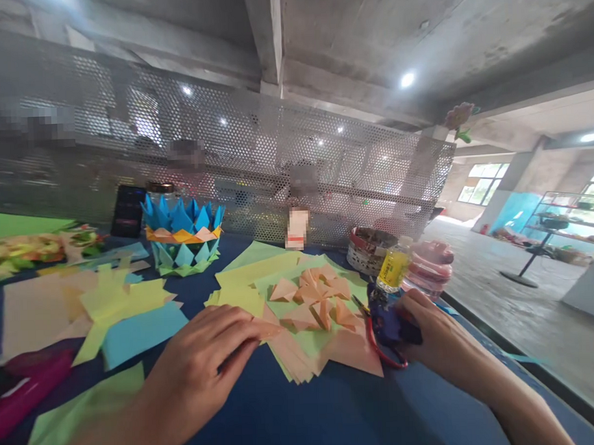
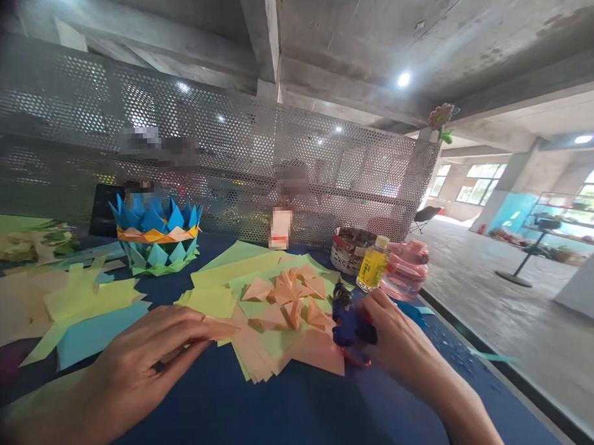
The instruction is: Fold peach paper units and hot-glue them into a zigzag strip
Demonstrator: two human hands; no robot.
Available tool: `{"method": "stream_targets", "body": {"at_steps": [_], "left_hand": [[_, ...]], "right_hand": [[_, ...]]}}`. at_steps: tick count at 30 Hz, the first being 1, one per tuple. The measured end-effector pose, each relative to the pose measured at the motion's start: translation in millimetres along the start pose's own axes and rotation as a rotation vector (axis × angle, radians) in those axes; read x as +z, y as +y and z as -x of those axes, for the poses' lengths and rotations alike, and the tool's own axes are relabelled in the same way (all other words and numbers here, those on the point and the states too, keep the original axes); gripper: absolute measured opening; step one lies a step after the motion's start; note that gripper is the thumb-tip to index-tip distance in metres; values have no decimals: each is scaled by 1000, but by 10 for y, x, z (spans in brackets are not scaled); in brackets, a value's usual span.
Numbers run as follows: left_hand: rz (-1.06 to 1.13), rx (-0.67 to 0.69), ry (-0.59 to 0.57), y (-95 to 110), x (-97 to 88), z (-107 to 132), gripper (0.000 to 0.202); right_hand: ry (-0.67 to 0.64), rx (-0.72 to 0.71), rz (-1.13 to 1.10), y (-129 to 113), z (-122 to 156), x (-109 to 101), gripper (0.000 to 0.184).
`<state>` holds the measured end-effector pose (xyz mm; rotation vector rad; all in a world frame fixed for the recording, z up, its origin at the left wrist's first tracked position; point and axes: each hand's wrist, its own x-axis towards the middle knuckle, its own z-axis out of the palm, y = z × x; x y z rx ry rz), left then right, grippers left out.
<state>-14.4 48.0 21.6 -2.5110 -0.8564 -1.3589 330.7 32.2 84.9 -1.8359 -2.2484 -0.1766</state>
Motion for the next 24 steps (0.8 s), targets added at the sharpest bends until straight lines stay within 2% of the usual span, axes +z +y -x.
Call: {"method": "stream_targets", "body": {"at_steps": [5, 9, 11, 13, 17, 20, 24], "left_hand": [[28, -33, -21, -1, -6, -12, 22], [39, -47, -16, 9, -10, -6, 19], [38, -57, -13, 1, -2, 3, 17], [45, -70, -22, -11, 7, 6, 16], [86, -100, -56, -16, 17, -7, 16], [119, -167, -87, -8, 18, -14, 18], [150, -245, -95, -9, 15, -18, 22]], "right_hand": [[-187, 133, 81, 213, 35, 45, 17], [-291, 106, 95, 242, 71, 112, 19], [-300, 88, 90, 254, 83, 108, 24], [-247, 77, 66, 233, 76, 82, 30], [-57, 19, -73, -53, -19, 35, 23], [-46, -51, -160, -433, -147, 78, 20], [-85, -68, -183, -827, -367, 271, 22]]}}
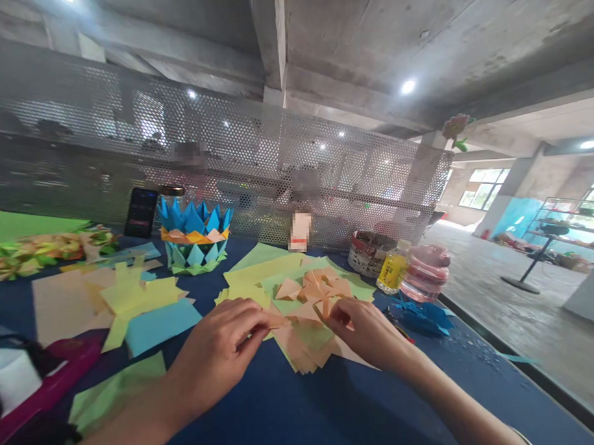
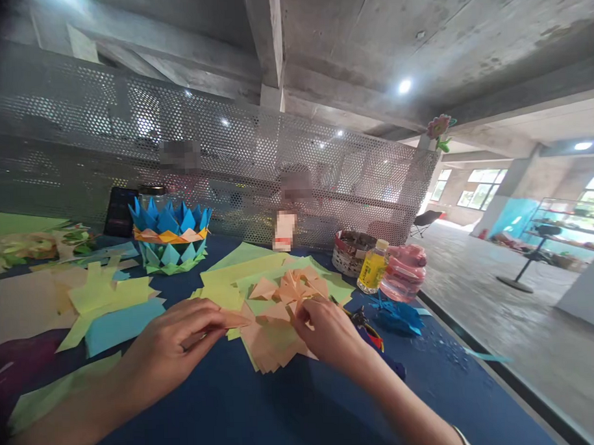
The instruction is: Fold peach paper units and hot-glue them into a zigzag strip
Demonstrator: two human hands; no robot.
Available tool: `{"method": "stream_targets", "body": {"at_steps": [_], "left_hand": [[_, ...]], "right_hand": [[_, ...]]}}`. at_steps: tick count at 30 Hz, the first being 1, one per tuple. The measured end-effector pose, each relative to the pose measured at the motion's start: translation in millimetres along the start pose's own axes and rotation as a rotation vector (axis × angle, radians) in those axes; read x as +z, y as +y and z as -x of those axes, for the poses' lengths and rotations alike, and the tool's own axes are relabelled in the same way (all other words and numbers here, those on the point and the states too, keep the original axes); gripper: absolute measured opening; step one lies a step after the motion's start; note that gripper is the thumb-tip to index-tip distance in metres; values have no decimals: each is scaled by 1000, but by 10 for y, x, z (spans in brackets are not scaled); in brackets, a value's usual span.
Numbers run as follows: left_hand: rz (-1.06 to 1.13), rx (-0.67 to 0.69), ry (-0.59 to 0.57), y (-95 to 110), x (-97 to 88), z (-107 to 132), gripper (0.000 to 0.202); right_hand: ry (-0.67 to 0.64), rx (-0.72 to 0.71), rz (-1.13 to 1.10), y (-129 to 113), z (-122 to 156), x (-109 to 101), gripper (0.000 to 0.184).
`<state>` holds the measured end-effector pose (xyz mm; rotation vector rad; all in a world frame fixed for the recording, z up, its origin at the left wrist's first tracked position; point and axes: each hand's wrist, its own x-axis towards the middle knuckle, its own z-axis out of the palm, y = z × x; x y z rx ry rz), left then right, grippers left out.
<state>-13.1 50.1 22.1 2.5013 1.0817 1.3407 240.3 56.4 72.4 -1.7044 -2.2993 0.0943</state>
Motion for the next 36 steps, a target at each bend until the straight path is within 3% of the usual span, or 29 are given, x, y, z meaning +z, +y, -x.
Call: {"method": "stream_targets", "body": {"at_steps": [6, 12, 15, 20, 24, 36], "left_hand": [[146, -118, -53, 35, -50, -55, 17], [233, -234, -64, 75, -83, -86, 19], [255, -272, -79, 80, -84, -90, 22], [267, -321, -116, 59, -74, -94, 29], [289, -358, -145, 43, -78, -92, 31], [254, -491, -246, 58, -98, -99, 38]], "right_hand": [[-7, 88, 0, -117, -301, 306, 39], [50, 80, -71, -118, -335, 421, 14], [73, 71, -142, -79, -312, 425, 10], [156, -44, -342, -107, -242, 300, 24], [195, -141, -455, -194, -158, 207, 16], [183, -218, -474, -227, -84, 265, 10]]}}
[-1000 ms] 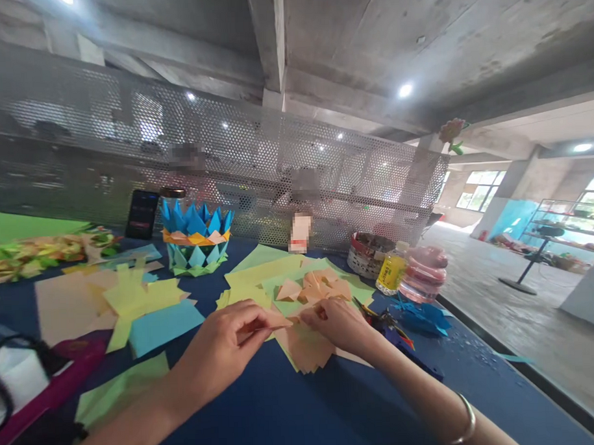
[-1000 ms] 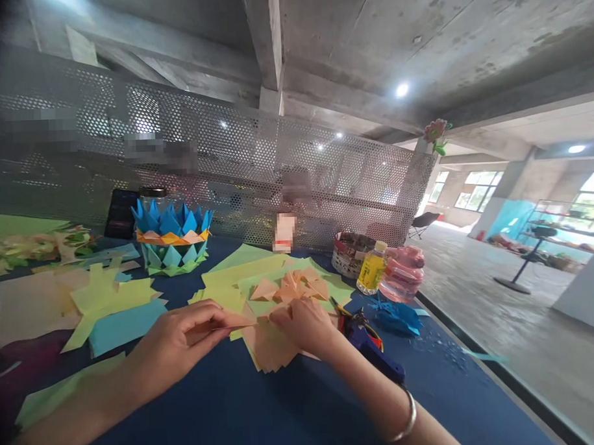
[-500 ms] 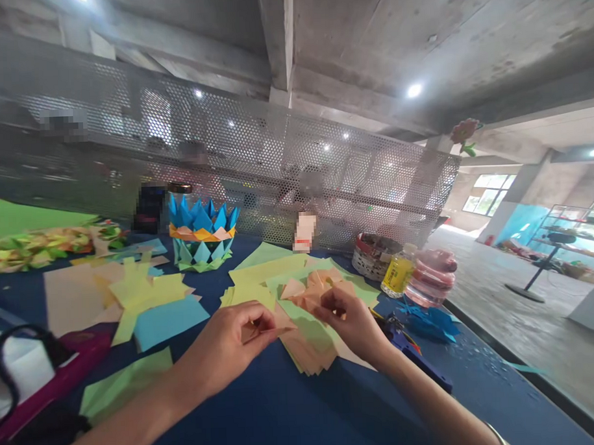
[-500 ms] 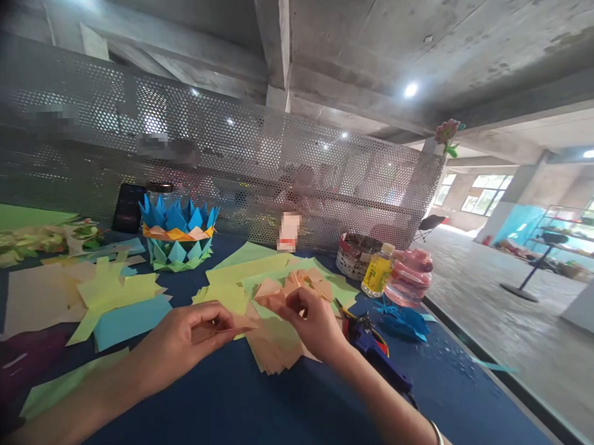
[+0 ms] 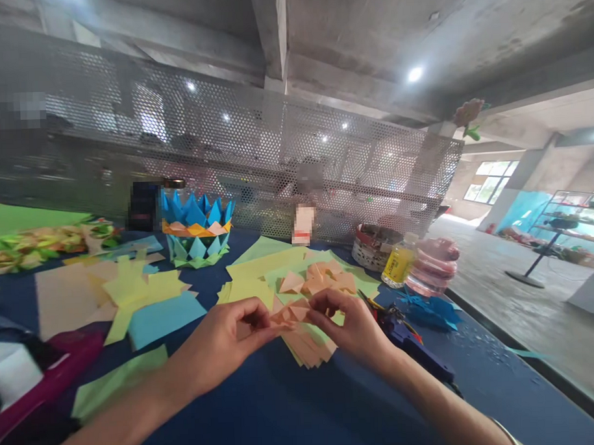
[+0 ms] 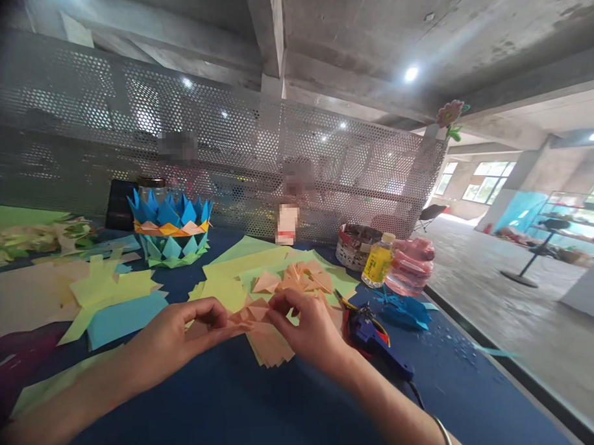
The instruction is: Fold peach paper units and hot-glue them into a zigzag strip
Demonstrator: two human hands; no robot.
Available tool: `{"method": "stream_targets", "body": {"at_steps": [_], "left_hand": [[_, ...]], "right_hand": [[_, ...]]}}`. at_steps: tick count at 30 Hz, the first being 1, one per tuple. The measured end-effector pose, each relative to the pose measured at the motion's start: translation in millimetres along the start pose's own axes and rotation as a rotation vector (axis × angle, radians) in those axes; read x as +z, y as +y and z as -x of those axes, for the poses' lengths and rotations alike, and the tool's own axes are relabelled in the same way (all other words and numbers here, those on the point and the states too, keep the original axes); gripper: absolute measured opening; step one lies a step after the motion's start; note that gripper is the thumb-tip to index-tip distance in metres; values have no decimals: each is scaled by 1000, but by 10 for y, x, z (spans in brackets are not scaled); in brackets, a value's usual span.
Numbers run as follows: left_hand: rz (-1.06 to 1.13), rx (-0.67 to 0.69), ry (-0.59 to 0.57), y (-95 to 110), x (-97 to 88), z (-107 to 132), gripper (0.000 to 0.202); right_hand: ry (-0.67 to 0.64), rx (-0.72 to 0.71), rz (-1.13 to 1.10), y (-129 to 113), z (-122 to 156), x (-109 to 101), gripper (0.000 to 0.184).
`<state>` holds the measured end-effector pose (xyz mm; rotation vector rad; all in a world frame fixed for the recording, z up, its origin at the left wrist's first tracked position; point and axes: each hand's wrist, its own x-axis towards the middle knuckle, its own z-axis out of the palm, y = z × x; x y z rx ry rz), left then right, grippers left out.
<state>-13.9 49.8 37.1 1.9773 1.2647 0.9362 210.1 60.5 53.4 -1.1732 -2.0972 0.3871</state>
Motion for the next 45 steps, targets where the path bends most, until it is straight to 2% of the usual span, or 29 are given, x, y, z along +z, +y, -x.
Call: {"method": "stream_targets", "body": {"at_steps": [14, 22, 45], "left_hand": [[129, 0, -22, -9, 10, -2, 37], [122, 17, -8, -30, 31, 4, 41], [134, 84, 55, -75, 81, 21, 26]], "right_hand": [[-41, -44, 16, -44, 50, 25, 8], [-50, -77, 35, -53, 51, 13, 10], [-56, -79, 102, -65, 88, 30, 11]]}}
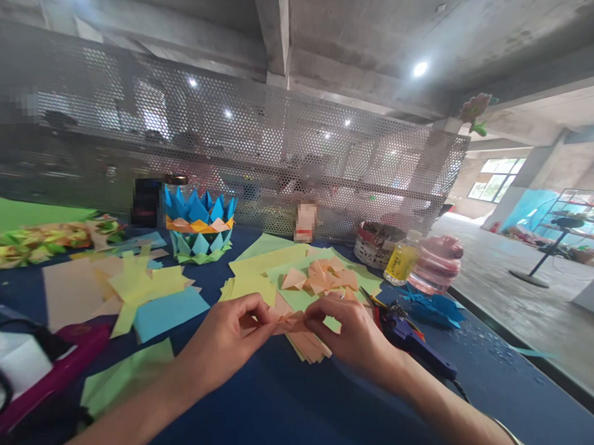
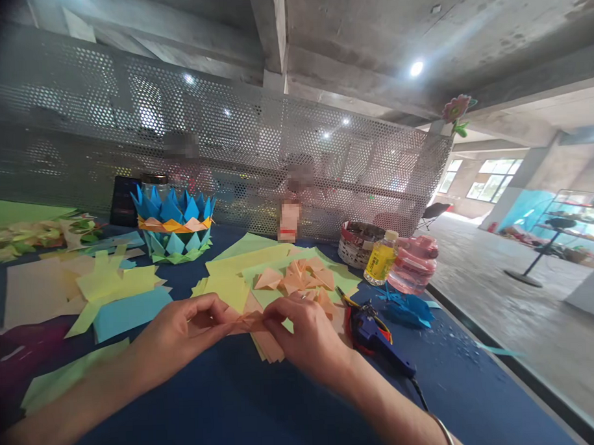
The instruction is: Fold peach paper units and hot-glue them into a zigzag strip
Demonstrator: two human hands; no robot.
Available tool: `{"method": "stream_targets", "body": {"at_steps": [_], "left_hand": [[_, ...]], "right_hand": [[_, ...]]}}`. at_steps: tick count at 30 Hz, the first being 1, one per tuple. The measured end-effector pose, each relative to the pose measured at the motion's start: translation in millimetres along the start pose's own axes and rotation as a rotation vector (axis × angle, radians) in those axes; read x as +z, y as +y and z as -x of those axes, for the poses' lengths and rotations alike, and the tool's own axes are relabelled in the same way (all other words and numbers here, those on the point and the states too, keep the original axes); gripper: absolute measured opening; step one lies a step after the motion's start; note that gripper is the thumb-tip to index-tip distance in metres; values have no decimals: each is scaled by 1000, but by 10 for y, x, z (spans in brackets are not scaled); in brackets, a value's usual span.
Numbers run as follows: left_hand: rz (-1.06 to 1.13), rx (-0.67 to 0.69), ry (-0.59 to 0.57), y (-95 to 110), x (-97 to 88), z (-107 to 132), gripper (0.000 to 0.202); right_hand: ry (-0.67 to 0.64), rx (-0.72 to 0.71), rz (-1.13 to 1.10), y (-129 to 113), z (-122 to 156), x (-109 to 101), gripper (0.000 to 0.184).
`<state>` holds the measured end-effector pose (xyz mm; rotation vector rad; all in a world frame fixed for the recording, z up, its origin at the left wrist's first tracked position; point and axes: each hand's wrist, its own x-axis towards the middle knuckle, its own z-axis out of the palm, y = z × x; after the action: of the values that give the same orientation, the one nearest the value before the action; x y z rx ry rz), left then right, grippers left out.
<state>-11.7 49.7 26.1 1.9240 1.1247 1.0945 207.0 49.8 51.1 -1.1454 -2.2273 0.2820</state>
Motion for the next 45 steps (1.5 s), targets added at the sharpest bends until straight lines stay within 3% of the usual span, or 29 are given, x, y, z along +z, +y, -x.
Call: {"method": "stream_targets", "body": {"at_steps": [13, 19, 22, 29, 34, 39, 43, 45], "left_hand": [[-74, 40, 55, 14, 5, 17, 23], [-166, 107, 44, 13, 38, 57, 20], [-200, 132, 36, 19, 46, 81, 19], [-238, 168, 31, -8, 63, 87, 19], [-256, 184, 21, 11, 73, 86, 19], [-290, 226, 29, -14, 77, 85, 5], [-327, 232, 86, -73, 100, 86, 41], [-345, 236, 91, -90, 108, 77, 50]], "right_hand": [[-48, 11, 6, -40, 10, 2, 6], [-171, 127, -104, -100, 7, 1, 23], [-196, 99, -157, -68, -3, 29, 22], [-179, 62, -146, 50, -4, 99, 26], [-127, 37, -111, 45, 26, 119, 19], [-87, -59, -61, 5, 33, 112, 15], [-69, -166, -40, -19, 30, 112, 14], [-65, -215, -28, -22, 34, 122, 14]]}}
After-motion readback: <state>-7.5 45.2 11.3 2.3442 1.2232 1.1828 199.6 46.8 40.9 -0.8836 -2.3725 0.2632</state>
